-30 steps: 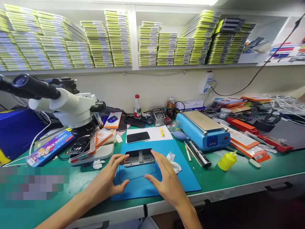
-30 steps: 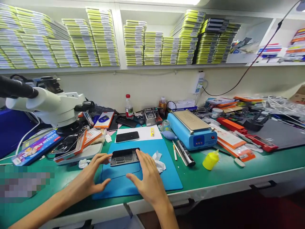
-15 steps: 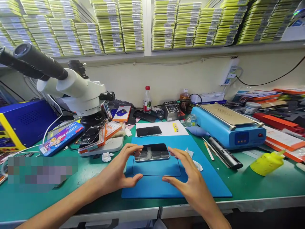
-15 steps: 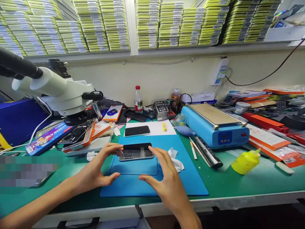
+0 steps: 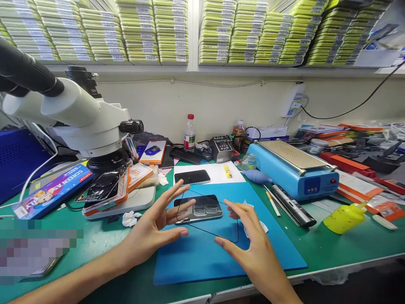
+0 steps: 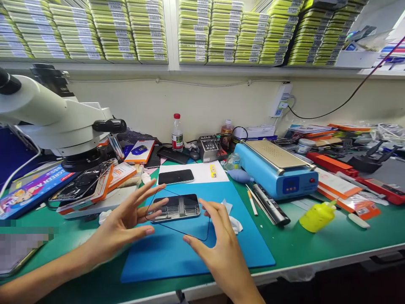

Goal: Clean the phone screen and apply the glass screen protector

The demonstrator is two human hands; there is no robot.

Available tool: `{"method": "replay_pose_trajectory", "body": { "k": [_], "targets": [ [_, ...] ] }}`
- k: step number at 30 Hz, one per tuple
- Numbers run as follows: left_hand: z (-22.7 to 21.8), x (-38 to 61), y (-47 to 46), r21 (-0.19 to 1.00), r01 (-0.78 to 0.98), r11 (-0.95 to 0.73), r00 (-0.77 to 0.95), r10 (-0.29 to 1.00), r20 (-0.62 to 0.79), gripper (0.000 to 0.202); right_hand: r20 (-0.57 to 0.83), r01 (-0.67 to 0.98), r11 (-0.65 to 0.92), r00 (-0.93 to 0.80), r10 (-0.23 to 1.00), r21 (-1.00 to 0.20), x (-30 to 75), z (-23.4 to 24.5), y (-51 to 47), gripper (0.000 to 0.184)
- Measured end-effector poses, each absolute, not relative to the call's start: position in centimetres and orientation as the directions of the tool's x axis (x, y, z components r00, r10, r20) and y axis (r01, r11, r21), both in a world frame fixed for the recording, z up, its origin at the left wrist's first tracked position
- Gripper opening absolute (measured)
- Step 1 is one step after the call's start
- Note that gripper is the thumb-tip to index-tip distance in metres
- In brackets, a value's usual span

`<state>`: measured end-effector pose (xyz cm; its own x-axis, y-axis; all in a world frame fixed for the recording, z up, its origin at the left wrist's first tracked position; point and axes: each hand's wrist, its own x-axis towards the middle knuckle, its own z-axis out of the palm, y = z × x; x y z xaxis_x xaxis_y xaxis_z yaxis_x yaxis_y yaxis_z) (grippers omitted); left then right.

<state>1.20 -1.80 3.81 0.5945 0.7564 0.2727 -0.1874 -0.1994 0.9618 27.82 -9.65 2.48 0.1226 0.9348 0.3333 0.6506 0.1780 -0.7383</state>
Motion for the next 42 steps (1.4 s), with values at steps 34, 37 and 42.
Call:
{"method": "replay_pose_trajectory", "body": {
  "k": [34,37,42],
  "targets": [
    [2.8,2.8,-1.7,0.597,-0.465,0.654,0.775,0.627,-0.083,0.063,0.762,0.889,0.277,0.115,0.637,-0.366,27.0,2.5,-9.4,0.015],
    [2.8,2.9,-1.6,0.566,-0.482,0.668,0.771,0.631,-0.087,0.056,0.778,0.845,0.391,0.047,0.626,-0.366,23.0,2.7,-8.8,0.011],
    [2.6,2.9,-1.5,0.559,-0.489,0.670,0.754,0.647,-0.117,0.053,0.825,0.830,0.516,-0.132,0.550,-0.211,19.0,1.6,-7.6,0.023]
  ]
}}
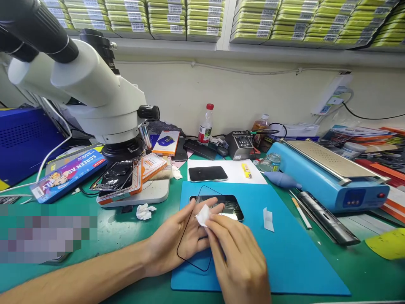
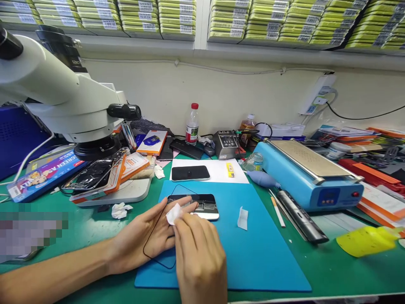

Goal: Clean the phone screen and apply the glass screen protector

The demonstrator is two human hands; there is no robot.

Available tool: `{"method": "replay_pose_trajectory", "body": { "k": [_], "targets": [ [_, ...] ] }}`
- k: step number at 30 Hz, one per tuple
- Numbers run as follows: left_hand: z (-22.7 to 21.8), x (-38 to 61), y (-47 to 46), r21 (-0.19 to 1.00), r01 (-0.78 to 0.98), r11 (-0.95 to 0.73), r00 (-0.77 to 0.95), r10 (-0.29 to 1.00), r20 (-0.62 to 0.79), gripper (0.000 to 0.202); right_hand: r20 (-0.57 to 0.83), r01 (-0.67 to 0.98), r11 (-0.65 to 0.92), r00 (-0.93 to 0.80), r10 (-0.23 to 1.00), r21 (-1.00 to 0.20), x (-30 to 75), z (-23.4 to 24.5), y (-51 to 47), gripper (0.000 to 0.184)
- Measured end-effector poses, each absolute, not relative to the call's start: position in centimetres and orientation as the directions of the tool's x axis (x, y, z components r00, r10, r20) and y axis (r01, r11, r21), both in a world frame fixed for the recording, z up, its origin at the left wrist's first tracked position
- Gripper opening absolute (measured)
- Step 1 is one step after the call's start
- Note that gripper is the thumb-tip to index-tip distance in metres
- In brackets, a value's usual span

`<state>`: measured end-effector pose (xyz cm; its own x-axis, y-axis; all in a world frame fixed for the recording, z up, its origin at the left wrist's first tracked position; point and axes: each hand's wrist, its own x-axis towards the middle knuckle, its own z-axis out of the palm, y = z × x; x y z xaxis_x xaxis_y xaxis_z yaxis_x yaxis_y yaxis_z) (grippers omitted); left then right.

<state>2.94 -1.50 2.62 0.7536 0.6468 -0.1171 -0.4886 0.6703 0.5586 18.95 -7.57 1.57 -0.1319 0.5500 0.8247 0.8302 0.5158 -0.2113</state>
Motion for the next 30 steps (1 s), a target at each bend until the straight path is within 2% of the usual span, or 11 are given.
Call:
{"method": "replay_pose_trajectory", "body": {
  "k": [4,7,9,14,21,25,30],
  "targets": [
    [2.4,2.7,-1.4,0.539,-0.508,0.672,0.755,0.648,-0.097,0.052,0.823,0.806,0.589,-0.290,0.488,-0.065,18.7,0.7,-7.5,0.039],
    [2.3,2.5,-1.3,0.525,-0.508,0.683,0.769,0.634,-0.081,0.052,0.771,0.752,0.659,-0.423,0.476,0.006,18.9,0.8,-7.7,0.042],
    [2.3,2.4,-1.3,0.519,-0.504,0.691,0.775,0.626,-0.080,0.052,0.754,0.728,0.685,-0.434,0.493,-0.029,19.0,1.2,-7.7,0.041],
    [2.6,2.4,-1.4,0.556,-0.474,0.683,0.779,0.619,-0.096,0.051,0.745,0.726,0.664,-0.339,0.574,-0.181,19.5,2.8,-6.6,0.034],
    [2.5,2.7,-1.4,0.577,-0.463,0.672,0.769,0.628,-0.115,0.052,0.712,0.757,0.639,-0.374,0.594,-0.136,19.9,3.5,-6.0,0.015],
    [2.2,2.8,-1.4,0.568,-0.477,0.671,0.770,0.630,-0.098,0.052,0.717,0.818,0.572,-0.363,0.595,-0.062,20.3,4.1,-5.2,0.014],
    [2.1,2.8,-1.3,0.530,-0.498,0.686,0.802,0.596,-0.018,0.050,0.719,0.868,0.487,-0.278,0.636,-0.095,20.4,4.4,-4.2,0.010]
  ]
}}
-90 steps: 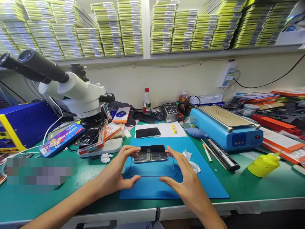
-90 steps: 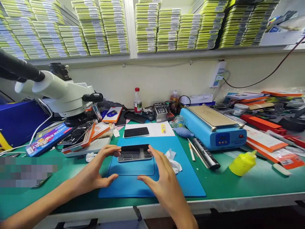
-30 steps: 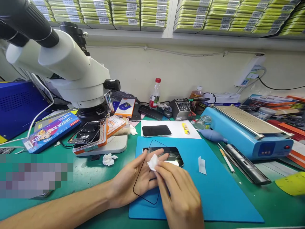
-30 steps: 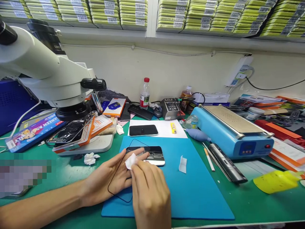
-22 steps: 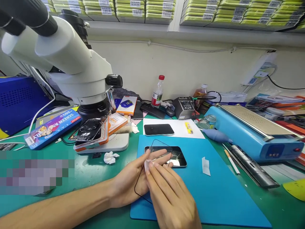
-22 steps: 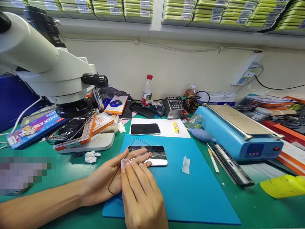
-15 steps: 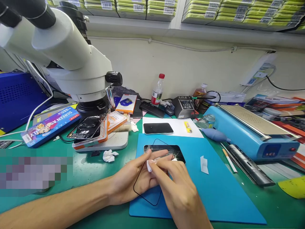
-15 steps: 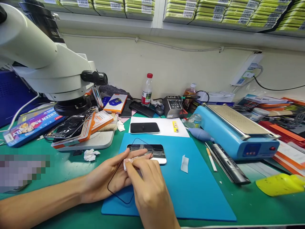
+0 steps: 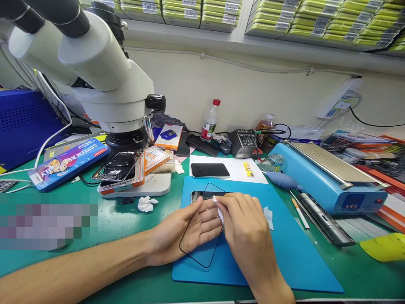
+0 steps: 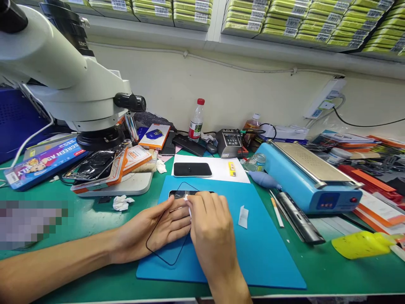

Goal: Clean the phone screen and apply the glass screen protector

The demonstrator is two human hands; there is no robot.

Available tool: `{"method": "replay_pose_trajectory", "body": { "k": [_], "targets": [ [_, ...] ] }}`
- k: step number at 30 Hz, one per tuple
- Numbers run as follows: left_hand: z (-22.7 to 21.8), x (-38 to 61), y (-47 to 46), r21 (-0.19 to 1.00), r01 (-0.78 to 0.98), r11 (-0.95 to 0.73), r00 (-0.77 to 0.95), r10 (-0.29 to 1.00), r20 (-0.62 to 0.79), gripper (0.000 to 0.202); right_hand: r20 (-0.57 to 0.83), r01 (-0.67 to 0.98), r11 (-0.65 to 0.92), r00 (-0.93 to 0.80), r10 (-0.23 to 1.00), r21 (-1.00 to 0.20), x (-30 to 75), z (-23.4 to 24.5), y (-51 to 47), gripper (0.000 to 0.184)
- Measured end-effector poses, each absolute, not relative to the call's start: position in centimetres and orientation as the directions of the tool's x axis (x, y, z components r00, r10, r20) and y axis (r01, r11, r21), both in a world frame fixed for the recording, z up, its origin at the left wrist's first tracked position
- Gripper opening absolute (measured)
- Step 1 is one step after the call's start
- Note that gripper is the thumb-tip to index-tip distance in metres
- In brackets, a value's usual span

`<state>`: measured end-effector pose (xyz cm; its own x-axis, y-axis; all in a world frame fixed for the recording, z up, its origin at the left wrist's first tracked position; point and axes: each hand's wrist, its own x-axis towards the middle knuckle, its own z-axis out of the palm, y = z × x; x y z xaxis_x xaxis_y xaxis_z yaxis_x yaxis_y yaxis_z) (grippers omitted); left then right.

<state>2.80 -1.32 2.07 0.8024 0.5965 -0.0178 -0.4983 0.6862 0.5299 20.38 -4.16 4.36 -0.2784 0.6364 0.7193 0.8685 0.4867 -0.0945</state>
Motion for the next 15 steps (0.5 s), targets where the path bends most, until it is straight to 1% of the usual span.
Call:
{"method": "replay_pose_trajectory", "body": {
  "k": [2,6,10,15],
  "targets": [
    [2.1,2.8,-1.3,0.517,-0.503,0.693,0.793,0.607,-0.043,0.050,0.720,0.861,0.493,-0.263,0.642,-0.125,20.0,3.8,-4.2,0.011],
    [2.4,2.7,-1.4,0.509,-0.497,0.703,0.756,0.638,-0.143,0.049,0.725,0.835,0.530,-0.271,0.634,-0.151,18.6,2.5,-5.1,0.014],
    [2.6,2.3,-1.5,0.533,-0.484,0.694,0.766,0.631,-0.125,0.049,0.730,0.787,0.590,-0.296,0.616,-0.179,16.9,1.6,-6.6,0.019],
    [2.2,2.2,-1.4,0.554,-0.471,0.686,0.779,0.618,-0.104,0.051,0.705,0.734,0.657,-0.373,0.603,-0.173,15.7,0.5,-8.7,0.021]
  ]
}}
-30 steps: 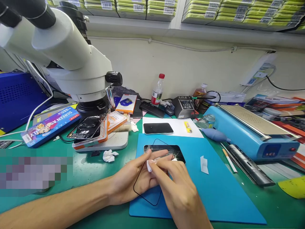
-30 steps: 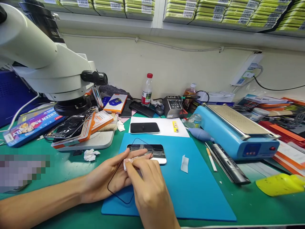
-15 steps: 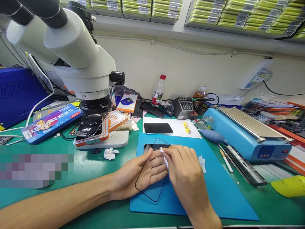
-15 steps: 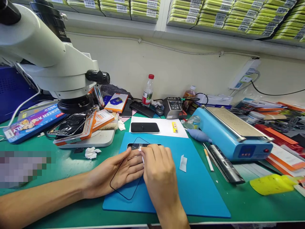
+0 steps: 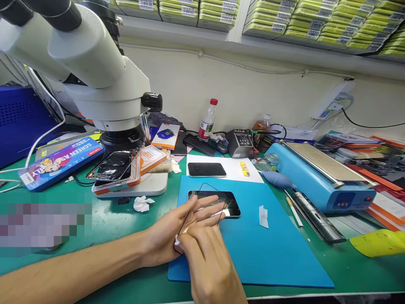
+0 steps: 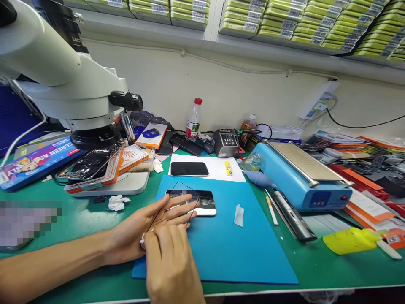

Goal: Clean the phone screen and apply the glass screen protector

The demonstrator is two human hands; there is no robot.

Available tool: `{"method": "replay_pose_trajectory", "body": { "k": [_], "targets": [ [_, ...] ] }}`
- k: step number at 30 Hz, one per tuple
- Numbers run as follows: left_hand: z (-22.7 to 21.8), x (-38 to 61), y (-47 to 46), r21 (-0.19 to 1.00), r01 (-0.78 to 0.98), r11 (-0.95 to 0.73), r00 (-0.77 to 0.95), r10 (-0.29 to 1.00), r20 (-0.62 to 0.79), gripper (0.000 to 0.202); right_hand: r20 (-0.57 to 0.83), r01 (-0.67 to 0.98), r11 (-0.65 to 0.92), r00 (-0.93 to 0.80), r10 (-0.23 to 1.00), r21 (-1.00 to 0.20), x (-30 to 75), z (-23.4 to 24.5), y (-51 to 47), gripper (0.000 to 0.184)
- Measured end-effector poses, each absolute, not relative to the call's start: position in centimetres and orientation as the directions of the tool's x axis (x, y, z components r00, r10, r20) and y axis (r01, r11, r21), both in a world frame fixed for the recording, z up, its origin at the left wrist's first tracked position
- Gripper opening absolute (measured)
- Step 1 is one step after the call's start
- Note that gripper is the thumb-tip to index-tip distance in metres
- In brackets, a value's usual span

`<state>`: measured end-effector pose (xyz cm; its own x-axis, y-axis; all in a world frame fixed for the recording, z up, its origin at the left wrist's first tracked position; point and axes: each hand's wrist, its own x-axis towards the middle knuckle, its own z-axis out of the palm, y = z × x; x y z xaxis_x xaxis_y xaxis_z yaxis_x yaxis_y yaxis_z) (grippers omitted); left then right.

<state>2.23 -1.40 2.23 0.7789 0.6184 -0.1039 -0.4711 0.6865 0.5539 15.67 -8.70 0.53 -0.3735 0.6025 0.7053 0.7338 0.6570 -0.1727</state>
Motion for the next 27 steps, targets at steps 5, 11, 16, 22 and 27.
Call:
{"method": "replay_pose_trajectory", "body": {
  "k": [5,11,16,22,27],
  "targets": [
    [2.1,2.5,-1.2,0.499,-0.526,0.689,0.771,0.634,-0.063,0.049,0.684,0.559,0.739,-0.371,0.628,-0.375,19.4,2.5,-8.6,0.021],
    [2.4,2.7,-1.3,0.500,-0.516,0.695,0.790,0.612,-0.036,0.054,0.695,0.761,0.518,-0.125,0.708,-0.391,21.8,5.7,-3.6,0.019],
    [2.6,2.9,-1.5,0.473,-0.547,0.690,0.780,0.625,-0.010,0.050,0.664,0.792,0.510,-0.185,0.724,-0.336,19.4,4.1,-1.8,0.020],
    [2.8,2.9,-1.3,0.436,-0.562,0.703,0.771,0.636,-0.032,0.046,0.654,0.796,0.507,-0.194,0.731,-0.330,18.8,3.5,-2.7,0.021],
    [2.8,2.9,-1.4,0.463,-0.534,0.707,0.758,0.644,-0.108,0.050,0.631,0.767,0.547,-0.248,0.735,-0.336,18.4,3.9,-3.7,0.020]
  ]
}}
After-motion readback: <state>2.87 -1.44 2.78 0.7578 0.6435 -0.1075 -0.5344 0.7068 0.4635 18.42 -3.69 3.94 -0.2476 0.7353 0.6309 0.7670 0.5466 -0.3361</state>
